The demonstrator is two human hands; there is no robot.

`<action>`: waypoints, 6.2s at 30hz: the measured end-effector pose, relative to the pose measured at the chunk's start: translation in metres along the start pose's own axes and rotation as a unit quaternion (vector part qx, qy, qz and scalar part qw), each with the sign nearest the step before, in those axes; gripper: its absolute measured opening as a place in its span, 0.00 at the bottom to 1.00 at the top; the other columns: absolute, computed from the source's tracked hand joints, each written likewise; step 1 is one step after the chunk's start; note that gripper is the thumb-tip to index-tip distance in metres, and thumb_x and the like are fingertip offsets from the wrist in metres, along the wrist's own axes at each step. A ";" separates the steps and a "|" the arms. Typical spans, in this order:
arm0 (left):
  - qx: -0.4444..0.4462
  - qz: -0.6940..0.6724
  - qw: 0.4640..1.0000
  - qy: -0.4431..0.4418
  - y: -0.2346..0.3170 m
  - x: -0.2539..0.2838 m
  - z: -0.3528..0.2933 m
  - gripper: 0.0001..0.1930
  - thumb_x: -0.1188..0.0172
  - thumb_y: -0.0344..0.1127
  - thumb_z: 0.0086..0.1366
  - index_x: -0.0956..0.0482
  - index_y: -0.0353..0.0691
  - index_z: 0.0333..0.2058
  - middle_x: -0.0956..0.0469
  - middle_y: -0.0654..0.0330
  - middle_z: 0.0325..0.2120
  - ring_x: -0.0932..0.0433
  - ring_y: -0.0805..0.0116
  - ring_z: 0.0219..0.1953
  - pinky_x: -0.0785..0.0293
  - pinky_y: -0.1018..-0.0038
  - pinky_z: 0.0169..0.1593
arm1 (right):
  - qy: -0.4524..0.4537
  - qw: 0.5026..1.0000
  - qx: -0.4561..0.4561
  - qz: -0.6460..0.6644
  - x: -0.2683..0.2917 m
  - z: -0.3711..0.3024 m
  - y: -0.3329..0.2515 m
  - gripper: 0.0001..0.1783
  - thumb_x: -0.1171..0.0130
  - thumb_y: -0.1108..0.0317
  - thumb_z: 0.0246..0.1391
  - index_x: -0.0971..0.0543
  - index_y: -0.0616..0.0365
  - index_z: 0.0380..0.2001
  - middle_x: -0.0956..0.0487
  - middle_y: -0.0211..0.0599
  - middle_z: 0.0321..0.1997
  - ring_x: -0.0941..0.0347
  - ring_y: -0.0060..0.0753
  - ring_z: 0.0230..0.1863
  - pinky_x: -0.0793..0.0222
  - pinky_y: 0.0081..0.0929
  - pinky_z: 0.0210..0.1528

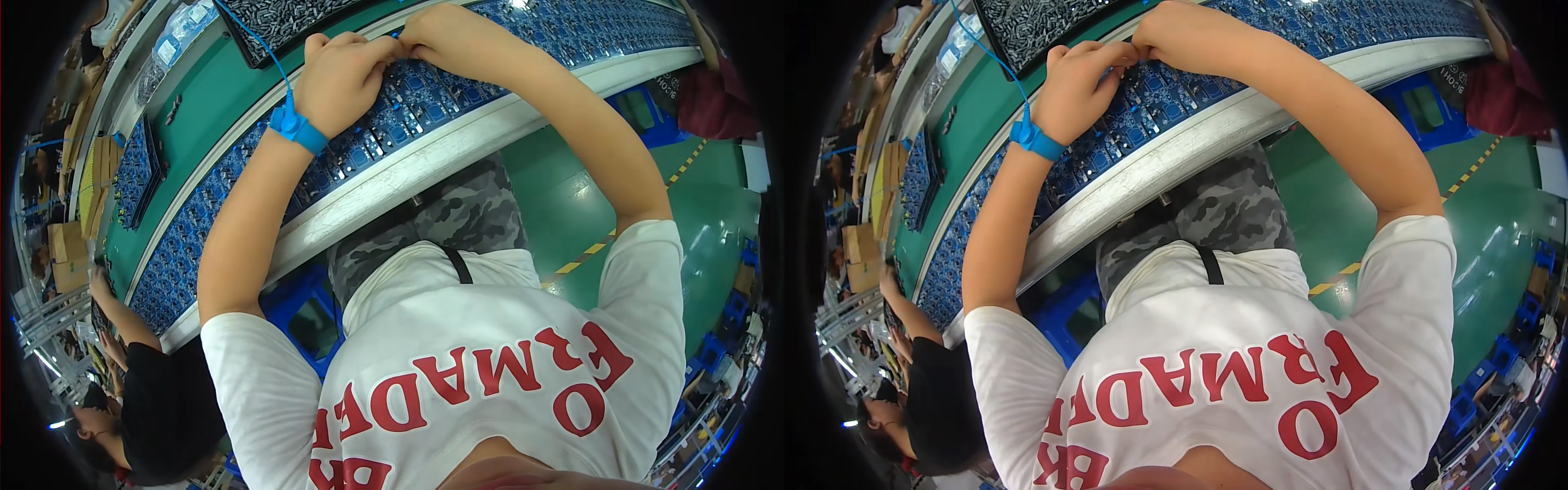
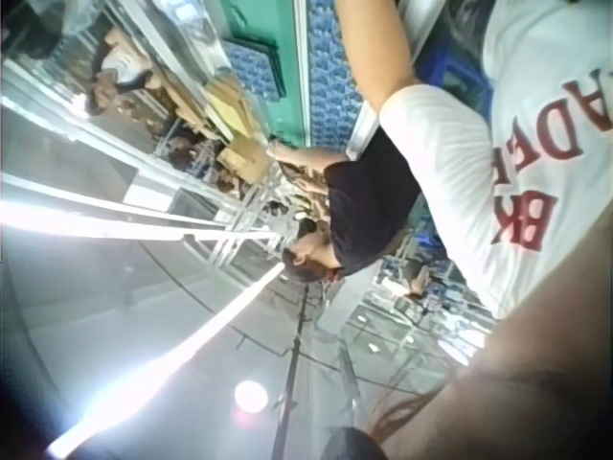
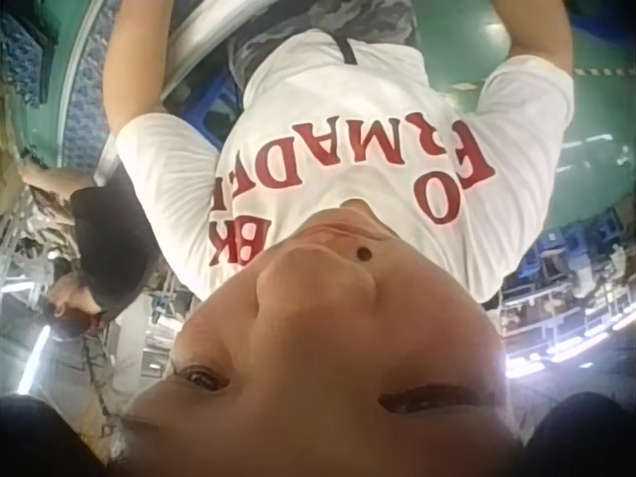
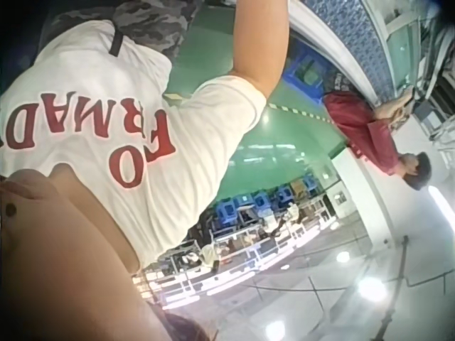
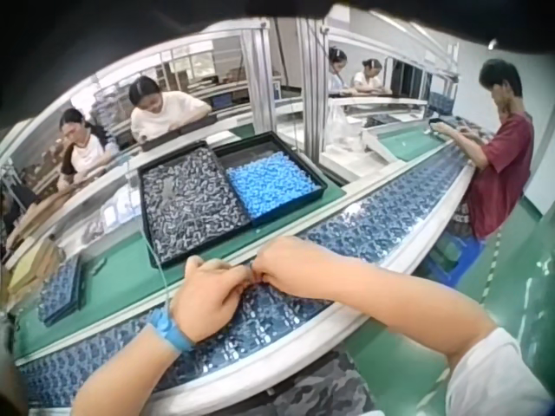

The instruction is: The person picks electronic components from trays and inserts them onto circuit boards on the assembly line by hand.

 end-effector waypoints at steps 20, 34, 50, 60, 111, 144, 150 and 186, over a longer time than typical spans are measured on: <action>0.196 0.268 0.943 0.028 -0.178 0.026 0.016 0.12 0.39 0.54 0.65 0.13 0.66 0.44 0.14 0.64 0.31 0.16 0.58 0.40 0.27 0.58 0.46 | -0.021 0.997 0.034 -0.059 -0.002 0.001 -0.017 0.07 0.44 0.73 0.48 0.18 0.61 0.25 0.19 0.54 0.29 0.21 0.58 0.35 0.26 0.45 0.40; 0.245 -0.415 0.875 -0.051 -0.045 0.034 -0.034 0.12 0.35 0.32 0.66 0.15 0.36 0.47 0.15 0.60 0.41 0.18 0.73 0.43 0.25 0.77 0.50 | -0.024 0.999 -0.022 -0.028 0.003 -0.004 -0.013 0.07 0.43 0.73 0.47 0.18 0.64 0.23 0.20 0.58 0.28 0.20 0.59 0.34 0.25 0.47 0.39; 0.038 -0.057 0.997 -0.036 0.017 0.008 -0.013 0.07 0.32 0.31 0.59 0.13 0.45 0.37 0.19 0.62 0.33 0.23 0.62 0.39 0.31 0.68 0.46 | -0.032 0.995 0.002 -0.092 -0.015 0.002 -0.002 0.06 0.40 0.74 0.45 0.17 0.66 0.24 0.19 0.57 0.28 0.19 0.59 0.36 0.24 0.46 0.40; -0.035 0.049 0.998 -0.032 0.033 0.001 -0.010 0.06 0.34 0.30 0.58 0.15 0.48 0.35 0.21 0.66 0.34 0.27 0.63 0.43 0.41 0.64 0.49 | 0.027 0.996 0.023 -0.079 -0.010 -0.004 -0.002 0.06 0.40 0.75 0.45 0.17 0.66 0.24 0.18 0.56 0.30 0.19 0.57 0.38 0.23 0.44 0.42; -0.067 0.024 0.997 -0.020 0.028 -0.003 -0.014 0.02 0.35 0.32 0.59 0.15 0.47 0.31 0.22 0.68 0.30 0.25 0.66 0.43 0.39 0.59 0.52 | 0.212 0.951 -0.150 0.169 0.050 0.022 0.084 0.12 0.29 0.64 0.49 0.14 0.61 0.34 0.15 0.44 0.31 0.18 0.36 0.33 0.25 0.32 0.39; -0.068 0.032 0.997 0.000 0.026 -0.008 -0.018 0.03 0.35 0.31 0.57 0.16 0.48 0.30 0.22 0.68 0.32 0.25 0.67 0.43 0.38 0.61 0.53 | -0.035 0.994 -0.076 0.072 -0.006 -0.042 -0.011 0.08 0.40 0.72 0.57 0.19 0.61 0.39 0.18 0.40 0.33 0.19 0.36 0.37 0.24 0.29 0.40; -0.062 0.037 0.997 -0.001 0.027 -0.009 -0.018 0.04 0.35 0.31 0.57 0.16 0.48 0.31 0.22 0.68 0.32 0.25 0.67 0.43 0.38 0.61 0.53 | 0.024 0.996 -0.030 0.085 -0.010 -0.043 -0.005 0.08 0.40 0.69 0.59 0.20 0.61 0.39 0.19 0.39 0.32 0.22 0.33 0.33 0.27 0.27 0.37; 0.217 -0.030 0.975 0.046 -0.149 0.048 0.010 0.07 0.34 0.41 0.57 0.12 0.47 0.32 0.16 0.56 0.32 0.19 0.56 0.40 0.31 0.51 0.44 | -0.059 0.969 0.165 -0.173 -0.009 -0.024 -0.041 0.07 0.43 0.68 0.49 0.20 0.58 0.23 0.20 0.41 0.30 0.23 0.48 0.39 0.27 0.42 0.44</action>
Point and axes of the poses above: each hand's wrist, its own z-axis towards the middle knuckle, its own x-axis out of the back of the hand, y = z × x, the point moved 7 cm from there along z, towards the middle knuckle
